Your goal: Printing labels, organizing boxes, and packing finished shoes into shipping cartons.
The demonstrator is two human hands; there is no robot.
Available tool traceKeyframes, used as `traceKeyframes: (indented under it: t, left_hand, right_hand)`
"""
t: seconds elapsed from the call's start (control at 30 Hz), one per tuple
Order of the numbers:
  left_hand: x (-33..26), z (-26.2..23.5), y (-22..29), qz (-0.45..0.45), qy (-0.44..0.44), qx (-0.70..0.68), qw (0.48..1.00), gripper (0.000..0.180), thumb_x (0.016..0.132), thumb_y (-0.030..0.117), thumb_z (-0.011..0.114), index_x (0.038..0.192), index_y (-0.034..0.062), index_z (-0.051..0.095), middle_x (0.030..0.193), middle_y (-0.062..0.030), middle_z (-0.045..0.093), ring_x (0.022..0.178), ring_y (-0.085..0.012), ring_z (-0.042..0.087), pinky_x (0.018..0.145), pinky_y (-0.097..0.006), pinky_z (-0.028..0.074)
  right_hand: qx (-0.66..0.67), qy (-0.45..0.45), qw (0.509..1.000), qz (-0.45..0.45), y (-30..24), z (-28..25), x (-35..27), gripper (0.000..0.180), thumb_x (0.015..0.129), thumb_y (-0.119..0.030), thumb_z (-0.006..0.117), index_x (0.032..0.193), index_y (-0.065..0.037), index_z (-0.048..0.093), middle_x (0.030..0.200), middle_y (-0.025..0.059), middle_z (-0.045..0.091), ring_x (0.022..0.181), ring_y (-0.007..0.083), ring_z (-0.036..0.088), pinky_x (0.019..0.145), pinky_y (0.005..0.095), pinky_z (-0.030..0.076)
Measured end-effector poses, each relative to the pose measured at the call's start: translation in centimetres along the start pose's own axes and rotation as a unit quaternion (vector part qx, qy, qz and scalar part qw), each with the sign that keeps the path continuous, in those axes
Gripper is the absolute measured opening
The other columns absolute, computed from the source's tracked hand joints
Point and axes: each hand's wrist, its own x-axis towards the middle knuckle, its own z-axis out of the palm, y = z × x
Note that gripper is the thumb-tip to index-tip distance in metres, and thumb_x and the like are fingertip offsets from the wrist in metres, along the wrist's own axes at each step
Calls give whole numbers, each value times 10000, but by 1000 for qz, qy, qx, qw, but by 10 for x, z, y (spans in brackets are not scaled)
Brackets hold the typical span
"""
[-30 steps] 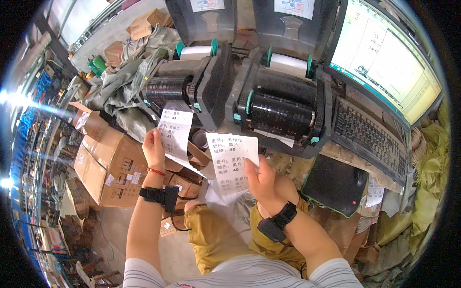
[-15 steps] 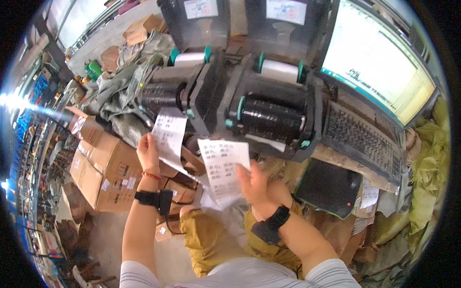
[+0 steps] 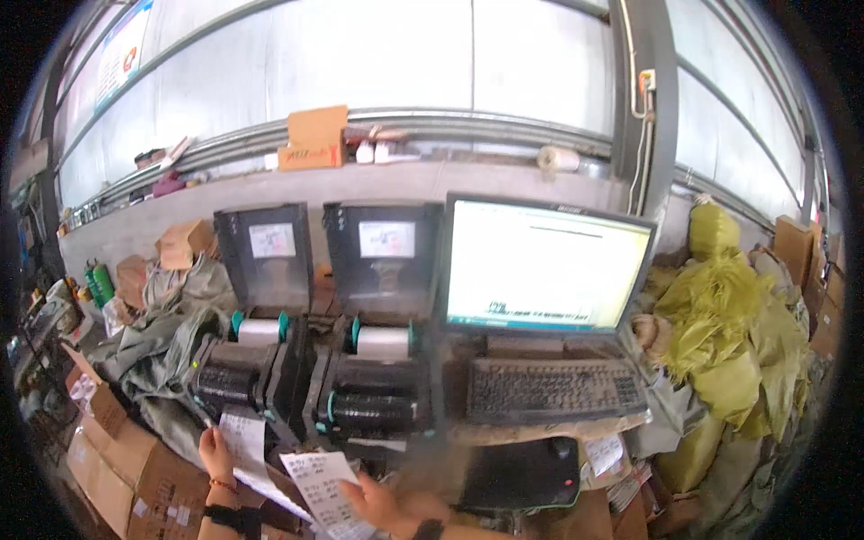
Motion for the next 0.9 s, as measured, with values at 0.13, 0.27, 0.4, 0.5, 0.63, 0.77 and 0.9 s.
traceKeyframes:
  t: [0.13,0.27,0.4,0.5,0.63,0.77,0.9]
  left_hand:
    - [11,5,-19,13,2,22,1000,233,831,185,539,861,-43,574,693,-98,588,640,-152,548,593,-284,435]
    - [14,8,-13,13,6,26,1000,219,827,178,534,853,-34,583,668,-105,588,602,-175,554,577,-296,440]
    - [15,5,-22,35,9,41,999,210,822,171,535,859,-29,586,648,-109,592,586,-199,572,563,-312,446]
    - [10,3,-23,10,-7,25,1000,211,822,152,529,877,-44,583,694,-119,612,642,-188,593,601,-301,457]
    - [7,2,-15,-6,-23,14,1000,209,839,136,521,884,-59,579,743,-91,608,679,-143,567,629,-266,444]
    - [16,9,-16,15,-24,-7,1000,189,857,125,519,884,-54,573,721,-32,573,641,-89,512,582,-229,412]
    - [14,1,-16,-13,-20,-5,1000,223,837,152,518,883,-55,585,724,-105,617,674,-156,581,627,-277,446]
  right_hand:
    - [-25,-26,997,63,-35,-8,-6,348,875,-200,513,1163,-10,467,958,137,593,828,204,585,698,343,465]
    - [-8,10,999,-32,-21,-1,-8,316,878,-194,504,1128,0,486,884,134,606,761,212,586,662,346,463]
    - [-4,-16,999,-31,-20,-2,-10,310,881,-191,494,1123,3,487,895,144,607,778,227,592,664,354,460]
    - [-77,-22,996,-23,-20,-2,-13,300,881,-182,490,1115,6,489,955,145,601,835,232,589,699,352,455]
    - [-31,-5,1000,-4,0,7,-11,284,870,-212,511,1068,-8,518,904,147,618,817,237,610,691,337,468]
    - [-25,-14,1000,-4,-1,8,-3,266,859,-237,534,1024,-29,540,871,154,630,787,230,632,662,314,484]
    - [-26,-15,999,19,-14,12,-8,255,857,-219,536,1025,-27,538,863,157,629,778,227,634,663,308,482]
